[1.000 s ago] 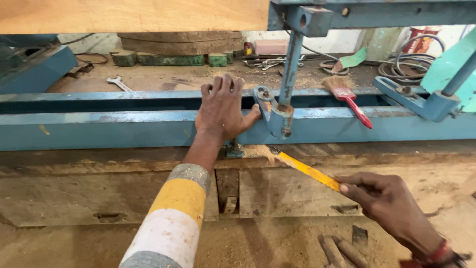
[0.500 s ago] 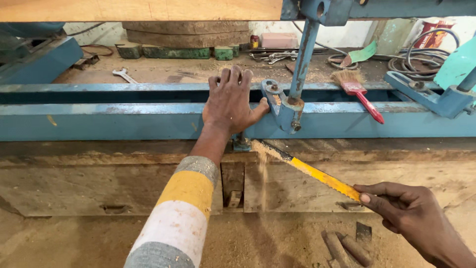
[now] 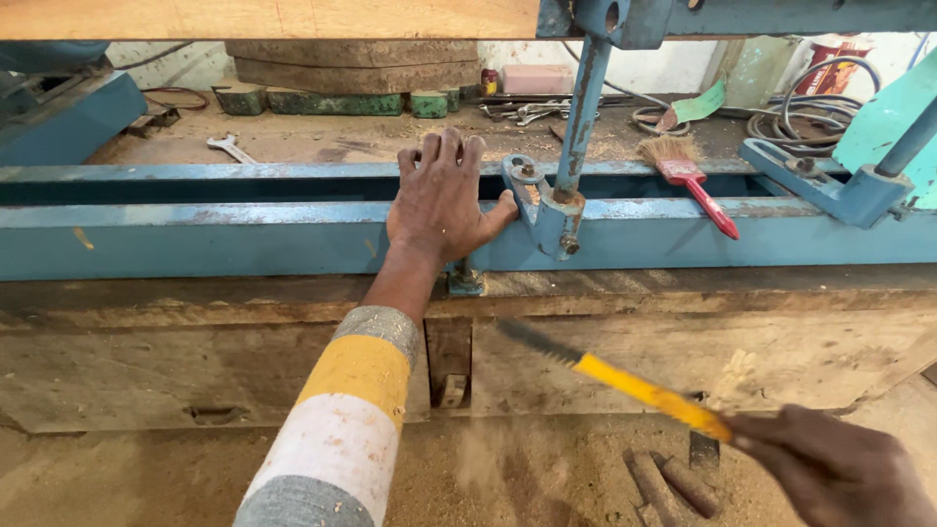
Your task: The person prepares a large piece of wood on a lathe by marking dimensions with a yellow ruler and red pencil, brushing away sawdust with a brush, and using a metal tool to refine the surface.
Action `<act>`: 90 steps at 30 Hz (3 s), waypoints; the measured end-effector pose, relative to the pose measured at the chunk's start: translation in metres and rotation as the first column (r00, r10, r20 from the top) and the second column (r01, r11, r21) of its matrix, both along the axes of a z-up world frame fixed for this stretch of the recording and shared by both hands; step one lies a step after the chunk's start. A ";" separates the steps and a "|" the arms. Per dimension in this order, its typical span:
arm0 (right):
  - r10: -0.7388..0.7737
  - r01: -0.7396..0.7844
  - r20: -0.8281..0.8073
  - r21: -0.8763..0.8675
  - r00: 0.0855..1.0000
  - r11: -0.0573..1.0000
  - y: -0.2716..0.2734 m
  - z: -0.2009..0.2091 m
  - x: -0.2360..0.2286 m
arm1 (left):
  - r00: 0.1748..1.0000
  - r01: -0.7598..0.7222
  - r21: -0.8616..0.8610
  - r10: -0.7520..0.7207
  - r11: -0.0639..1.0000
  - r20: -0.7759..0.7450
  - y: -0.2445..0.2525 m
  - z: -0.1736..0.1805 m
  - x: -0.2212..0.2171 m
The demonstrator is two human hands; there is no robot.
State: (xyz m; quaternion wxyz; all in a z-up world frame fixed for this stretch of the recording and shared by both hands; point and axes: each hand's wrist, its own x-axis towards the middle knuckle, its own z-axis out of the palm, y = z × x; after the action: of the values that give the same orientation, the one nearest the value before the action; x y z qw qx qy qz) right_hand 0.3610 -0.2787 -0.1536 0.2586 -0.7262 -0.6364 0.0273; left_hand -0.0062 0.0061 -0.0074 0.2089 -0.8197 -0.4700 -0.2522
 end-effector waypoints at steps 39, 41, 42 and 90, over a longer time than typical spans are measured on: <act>-0.152 0.161 -0.496 -0.024 0.855 0.987 0.072 0.096 -0.085 | 0.999 -0.042 -0.069 0.041 0.997 -0.014 -0.004 0.003 0.003; -0.090 0.108 -0.468 0.011 0.879 0.994 0.089 0.091 -0.084 | 0.999 -0.041 -0.063 0.040 0.997 -0.018 -0.004 0.001 0.004; -0.081 0.096 -0.470 0.007 0.879 0.995 0.094 0.089 -0.084 | 1.000 -0.029 -0.023 0.029 0.999 -0.012 -0.004 0.001 0.004; -0.336 0.308 -0.571 -0.148 0.749 0.940 0.003 0.003 0.075 | 1.000 -0.011 -0.053 0.011 0.999 -0.002 -0.003 0.004 0.000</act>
State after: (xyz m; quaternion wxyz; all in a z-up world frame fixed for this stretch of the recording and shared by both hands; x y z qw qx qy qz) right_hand 0.4361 -0.2756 -0.1503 0.4274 -0.7857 -0.3894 0.2200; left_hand -0.0062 0.0027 -0.0032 0.1887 -0.8226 -0.4809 -0.2376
